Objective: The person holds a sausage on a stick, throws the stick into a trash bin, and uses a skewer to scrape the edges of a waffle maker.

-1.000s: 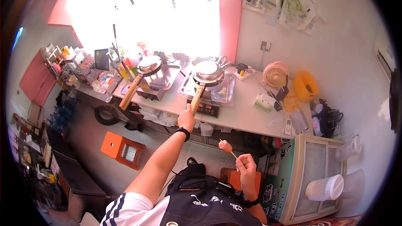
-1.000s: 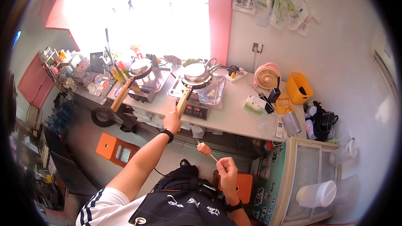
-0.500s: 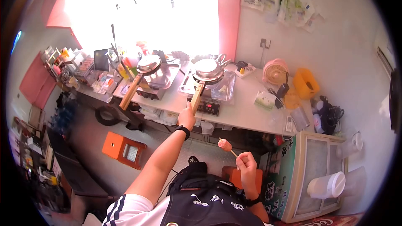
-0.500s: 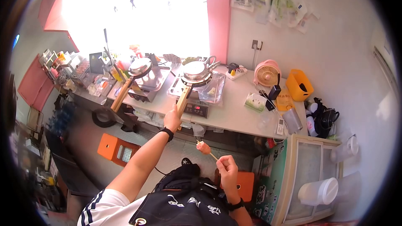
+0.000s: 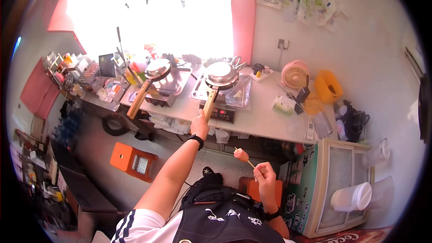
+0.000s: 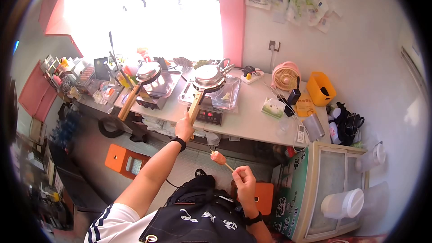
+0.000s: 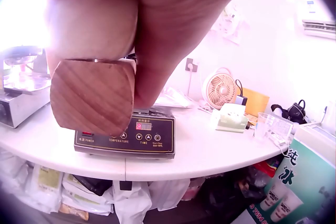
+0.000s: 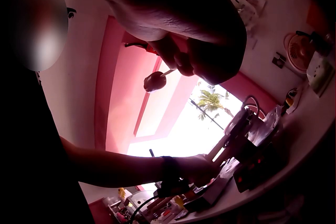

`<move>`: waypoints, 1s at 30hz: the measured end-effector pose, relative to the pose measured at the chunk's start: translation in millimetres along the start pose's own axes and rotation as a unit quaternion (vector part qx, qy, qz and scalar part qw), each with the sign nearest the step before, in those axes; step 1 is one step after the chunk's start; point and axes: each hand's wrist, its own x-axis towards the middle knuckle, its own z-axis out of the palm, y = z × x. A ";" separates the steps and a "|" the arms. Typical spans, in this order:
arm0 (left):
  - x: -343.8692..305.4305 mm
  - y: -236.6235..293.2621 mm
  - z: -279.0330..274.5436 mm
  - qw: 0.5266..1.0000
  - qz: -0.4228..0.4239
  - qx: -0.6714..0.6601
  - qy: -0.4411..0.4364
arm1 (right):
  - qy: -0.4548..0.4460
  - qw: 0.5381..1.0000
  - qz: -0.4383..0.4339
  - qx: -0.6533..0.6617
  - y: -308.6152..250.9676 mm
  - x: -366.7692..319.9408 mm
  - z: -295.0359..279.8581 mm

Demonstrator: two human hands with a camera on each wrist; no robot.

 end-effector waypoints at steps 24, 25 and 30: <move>-1.2 0.9 -4.7 1.000 -0.001 -0.001 -0.004 | 0.005 1.000 0.005 -0.003 0.9 -0.1 -0.2; -1.1 1.1 -5.4 1.000 -0.005 -0.001 -0.011 | 0.006 1.000 0.005 -0.008 1.3 0.1 -0.3; -1.1 -1.8 -6.3 1.000 0.003 -0.022 -0.016 | 0.008 1.000 0.007 -0.004 0.4 -2.1 1.3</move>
